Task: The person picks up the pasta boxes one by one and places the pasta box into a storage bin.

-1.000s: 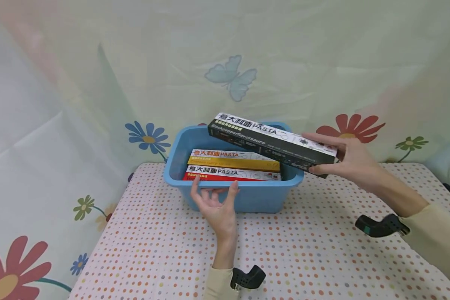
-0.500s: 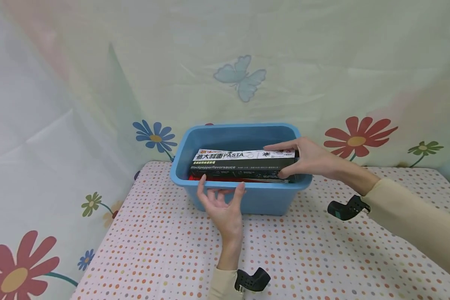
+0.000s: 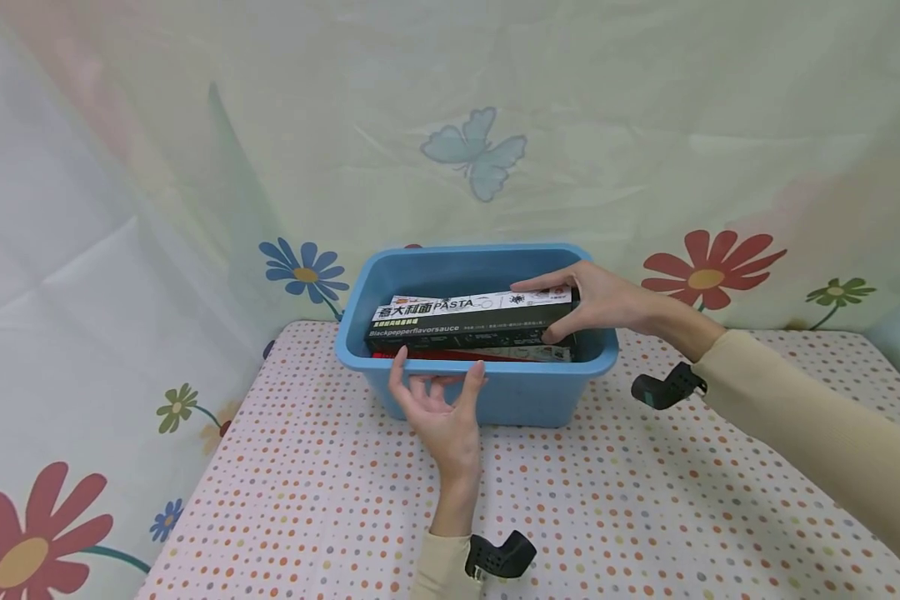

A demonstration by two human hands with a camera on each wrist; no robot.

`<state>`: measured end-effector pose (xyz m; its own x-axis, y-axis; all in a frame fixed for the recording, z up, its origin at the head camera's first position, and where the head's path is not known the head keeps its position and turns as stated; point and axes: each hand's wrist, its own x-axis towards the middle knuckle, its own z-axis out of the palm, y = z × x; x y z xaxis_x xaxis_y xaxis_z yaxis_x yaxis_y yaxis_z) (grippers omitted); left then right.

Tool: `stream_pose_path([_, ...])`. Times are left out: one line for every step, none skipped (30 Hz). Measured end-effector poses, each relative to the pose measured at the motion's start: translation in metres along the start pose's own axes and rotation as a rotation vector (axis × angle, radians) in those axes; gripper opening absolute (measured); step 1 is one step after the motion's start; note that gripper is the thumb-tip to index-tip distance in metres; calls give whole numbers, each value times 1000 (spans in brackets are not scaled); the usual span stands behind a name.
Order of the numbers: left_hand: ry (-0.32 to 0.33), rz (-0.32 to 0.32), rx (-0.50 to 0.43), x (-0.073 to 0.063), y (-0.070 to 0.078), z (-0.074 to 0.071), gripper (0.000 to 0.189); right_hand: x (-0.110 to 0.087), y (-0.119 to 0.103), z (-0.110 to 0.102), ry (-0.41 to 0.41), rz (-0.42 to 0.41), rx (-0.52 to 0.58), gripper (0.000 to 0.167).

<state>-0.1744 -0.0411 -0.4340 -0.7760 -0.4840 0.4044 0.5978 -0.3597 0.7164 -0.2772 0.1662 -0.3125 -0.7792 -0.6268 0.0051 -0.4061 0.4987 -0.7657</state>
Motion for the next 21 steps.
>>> stream_pose_path([-1, 2, 0, 0, 0, 0, 97, 0, 1, 0, -1, -1, -3, 70])
stream_pose_path([0, 3, -1, 0, 0, 0, 97, 1, 1, 0, -4, -2, -4, 70])
stream_pose_path([2, 4, 2, 1, 0, 0, 97, 2, 2, -1, -6, -8, -7, 71])
stream_pose_path([4, 5, 3, 1, 0, 0, 96, 2, 3, -1, -10, -15, -11, 71])
stream_pose_path([6, 6, 3, 2, 0, 0, 96, 3, 4, -1, -15, -24, -15, 72])
stream_pose_path([7, 6, 4, 2, -1, 0, 96, 4, 5, -1, -20, -31, -18, 72])
stream_pose_path([5, 4, 4, 2, -1, 0, 96, 4, 7, -2, -24, -32, -20, 73])
stream_pose_path([4, 0, 1, 2, -1, 0, 96, 4, 8, -2, -30, -33, -20, 73])
stream_pose_path([1, -5, 1, 2, -1, 0, 96, 4, 9, -3, -35, -32, -17, 74])
stream_pose_path([-3, -9, -3, 1, -1, 0, 97, 4, 10, -3, -40, -28, -15, 75])
stream_pose_path([-6, -13, -4, 1, -1, 0, 97, 4, 11, -3, -44, -22, -12, 75])
stream_pose_path([-9, -16, -4, 1, -1, 0, 97, 3, 12, -4, -48, -14, -9, 75])
stream_pose_path([-12, -17, -4, 0, -1, 1, 98, 3, 12, -5, -53, -9, -8, 76])
stream_pose_path([-13, -17, -3, 0, -2, 1, 98, 3, 12, -6, -60, -6, 8, 76])
stream_pose_path([-14, -16, -2, 0, -2, 1, 98, 3, 13, -7, -66, 0, 36, 74])
stream_pose_path([-13, -16, -2, 0, -2, 1, 98, 3, 14, -8, -70, 4, 63, 74])
stream_pose_path([-12, -16, -2, 0, -2, 2, 97, 2, 14, -9, -72, 11, 92, 72])
stream_pose_path([-11, -17, -1, 0, -2, 2, 98, 1, 14, -11, -73, 19, 124, 71])
stream_pose_path([-10, -21, -2, 0, -3, 2, 98, 0, 14, -12, -70, 28, 157, 70])
stream_pose_path([-8, -27, -3, 1, -3, 2, 98, -2, 14, -12, -67, 33, 189, 69])
stream_pose_path([-8, -29, -3, 1, -3, 2, 99, -4, 14, -13, -59, 32, 204, 68])
